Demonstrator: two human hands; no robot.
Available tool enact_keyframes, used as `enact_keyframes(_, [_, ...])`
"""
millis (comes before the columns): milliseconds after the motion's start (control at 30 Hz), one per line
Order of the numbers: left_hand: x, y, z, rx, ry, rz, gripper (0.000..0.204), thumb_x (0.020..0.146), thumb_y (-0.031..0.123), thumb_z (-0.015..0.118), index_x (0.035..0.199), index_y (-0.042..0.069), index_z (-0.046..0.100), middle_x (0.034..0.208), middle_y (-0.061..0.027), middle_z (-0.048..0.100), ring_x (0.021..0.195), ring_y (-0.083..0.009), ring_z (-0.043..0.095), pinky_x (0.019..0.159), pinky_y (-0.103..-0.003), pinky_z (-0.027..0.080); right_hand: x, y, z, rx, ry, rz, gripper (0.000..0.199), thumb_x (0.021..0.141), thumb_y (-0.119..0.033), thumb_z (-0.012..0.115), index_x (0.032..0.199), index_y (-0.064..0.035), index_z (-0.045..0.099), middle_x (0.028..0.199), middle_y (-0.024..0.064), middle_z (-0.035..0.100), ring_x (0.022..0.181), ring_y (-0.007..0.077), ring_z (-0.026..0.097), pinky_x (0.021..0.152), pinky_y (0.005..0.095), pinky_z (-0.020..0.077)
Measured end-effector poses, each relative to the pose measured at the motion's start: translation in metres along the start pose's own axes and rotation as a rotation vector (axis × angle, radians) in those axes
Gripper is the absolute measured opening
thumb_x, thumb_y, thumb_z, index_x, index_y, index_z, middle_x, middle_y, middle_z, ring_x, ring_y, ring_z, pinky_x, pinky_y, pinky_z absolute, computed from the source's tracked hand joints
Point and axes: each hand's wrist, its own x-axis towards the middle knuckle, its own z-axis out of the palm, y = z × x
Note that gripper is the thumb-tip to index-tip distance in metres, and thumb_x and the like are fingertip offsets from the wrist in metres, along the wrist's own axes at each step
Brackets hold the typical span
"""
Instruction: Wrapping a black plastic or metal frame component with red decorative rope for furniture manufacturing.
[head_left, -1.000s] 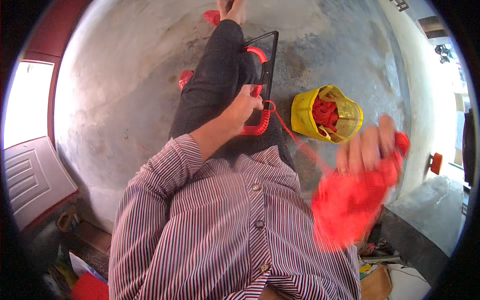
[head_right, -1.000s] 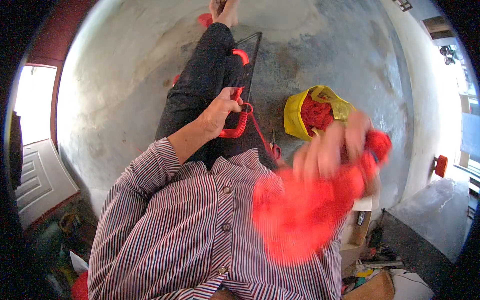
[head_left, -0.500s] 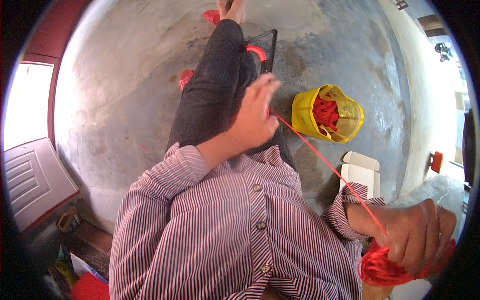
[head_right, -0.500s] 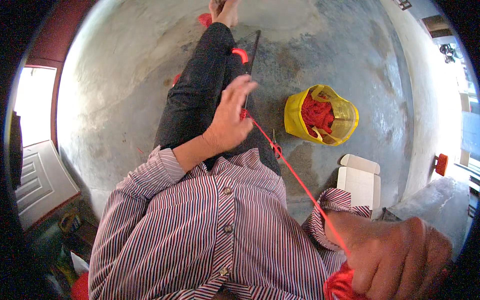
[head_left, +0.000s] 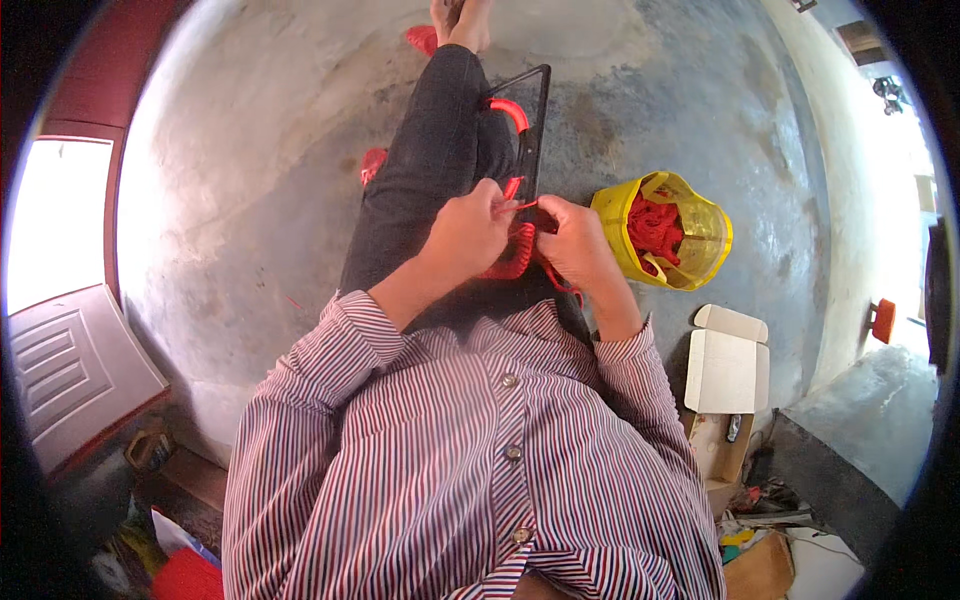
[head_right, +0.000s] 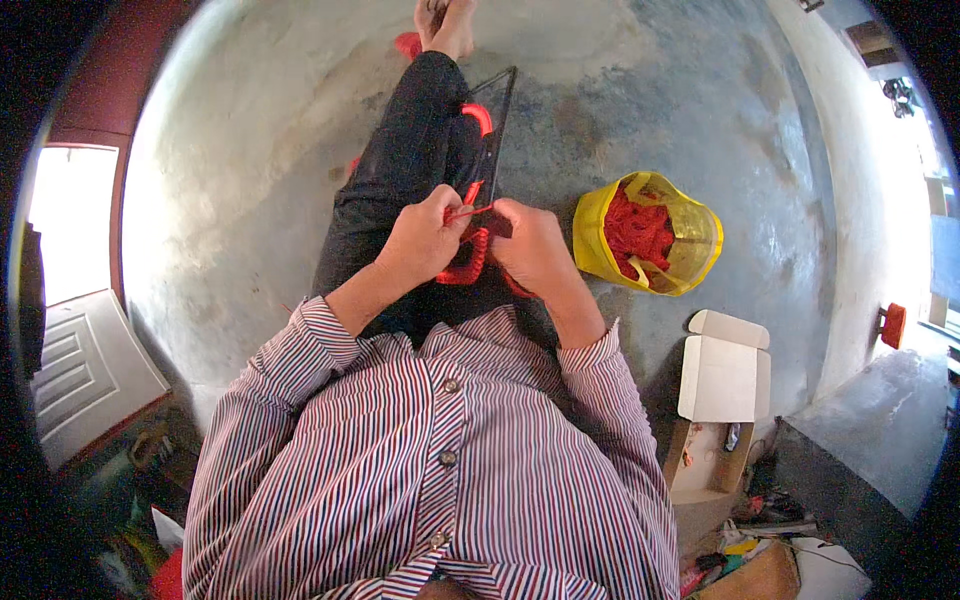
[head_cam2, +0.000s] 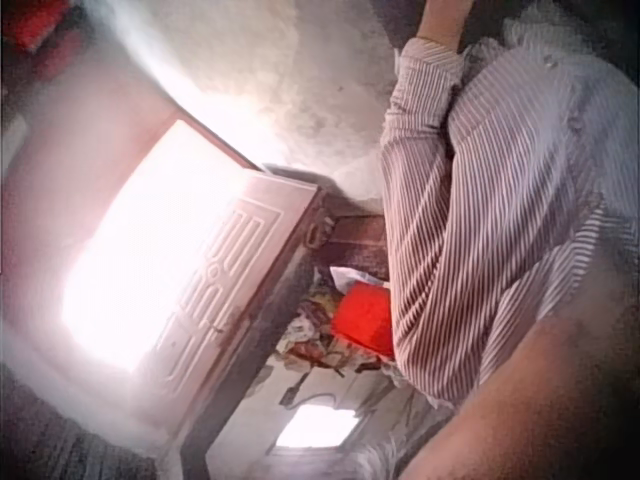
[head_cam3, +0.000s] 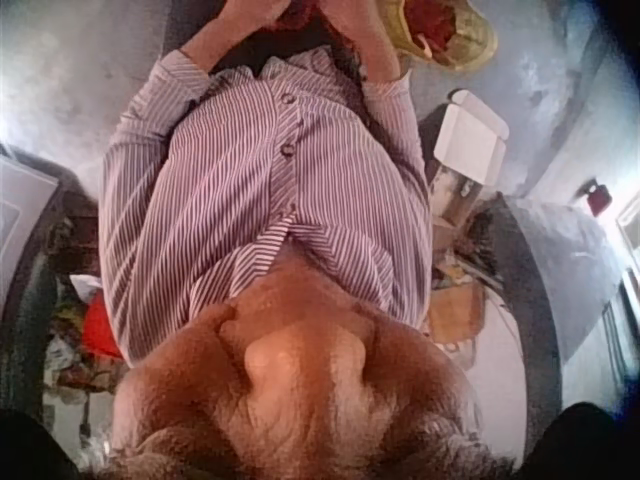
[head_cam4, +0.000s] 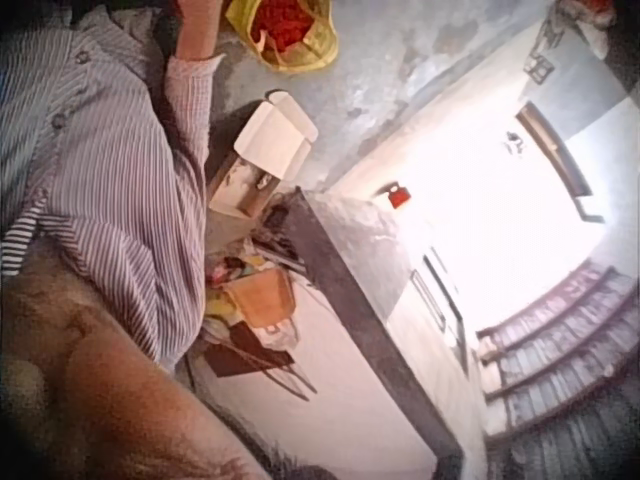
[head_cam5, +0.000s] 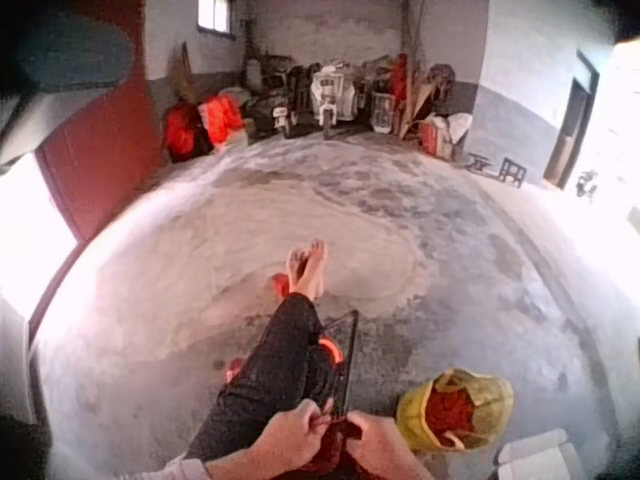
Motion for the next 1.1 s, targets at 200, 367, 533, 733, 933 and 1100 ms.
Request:
enact_keyframes(200, [0.013,0.030,-0.039,-0.479,0.083,-0.196,0.016,0.085,0.016,0.053,0.077,0.003,0.056,0.064,-0.0004,0.050,0.052,-0.0091,0.045,0.044,-0.025,0.036,0.005,-0.037,-0.018,0.574,0.149,0.086,0.031,0.077,-0.009,0.066,0.107,-0.0026,0.061,0.094,0.0125,0.067,0.086,0.0272,0.066,0.077,0.0352,0.0509])
enact_keyframes(367, [0.009,0.043,-0.032,-1.068,-0.231,-0.313,0.016,0.082,0.018,0.053,0.077,0.005,0.058,0.067,-0.0008,0.050,0.053,-0.0080,0.043,0.044,-0.020,0.030,-0.010,-0.039,-0.055,0.618,0.287,0.079,0.024,0.086,-0.017,0.064,0.106,-0.0035,0.062,0.103,0.0087,0.064,0.092,0.0176,0.062,0.084,0.0356,0.0491])
enact_keyframes(533, [0.020,0.025,0.003,-0.611,-0.068,-0.317,0.022,0.079,0.012,0.056,0.099,0.001,0.056,0.086,-0.0056,0.057,0.075,-0.0135,0.052,0.070,-0.025,0.042,-0.056,-0.036,-0.150,1.563,0.427,-0.103,0.022,0.094,-0.028,0.051,0.100,-0.0072,0.050,0.085,0.0069,0.061,0.077,0.0196,0.058,0.058,0.0389,0.0495])
enact_keyframes(733, [0.021,0.000,0.038,-0.776,-0.016,-0.409,0.053,0.069,0.008,0.062,0.119,-0.003,0.048,0.105,-0.0148,0.053,0.098,-0.0240,0.053,0.086,-0.034,0.043,-0.129,-0.073,-0.184,1.050,0.047,-0.365,0.032,0.094,-0.021,0.050,0.117,-0.0040,0.036,0.058,0.0017,0.044,0.045,0.0115,0.041,0.040,0.0270,0.0343])
enact_keyframes(933, [0.012,0.005,0.012,-0.672,-0.018,-0.391,0.054,0.065,0.005,0.064,0.117,-0.002,0.049,0.103,-0.0144,0.053,0.098,-0.0256,0.053,0.089,-0.035,0.043,-0.119,-0.017,-0.151,0.830,0.993,0.439,0.033,0.090,-0.015,0.060,0.118,-0.0007,0.055,0.100,0.0054,0.062,0.083,0.0135,0.060,0.072,0.0288,0.0500])
enact_keyframes(1100, [-0.033,0.054,-0.018,-0.185,-0.090,0.531,0.039,0.071,0.014,0.071,0.107,0.003,0.060,0.107,-0.0122,0.057,0.107,-0.0270,0.052,0.096,-0.037,0.040,-0.104,-0.001,-0.062,1.100,0.424,0.486,0.032,0.089,-0.027,0.059,0.110,-0.0028,0.058,0.107,0.0090,0.062,0.092,0.0160,0.059,0.080,0.0319,0.0493])
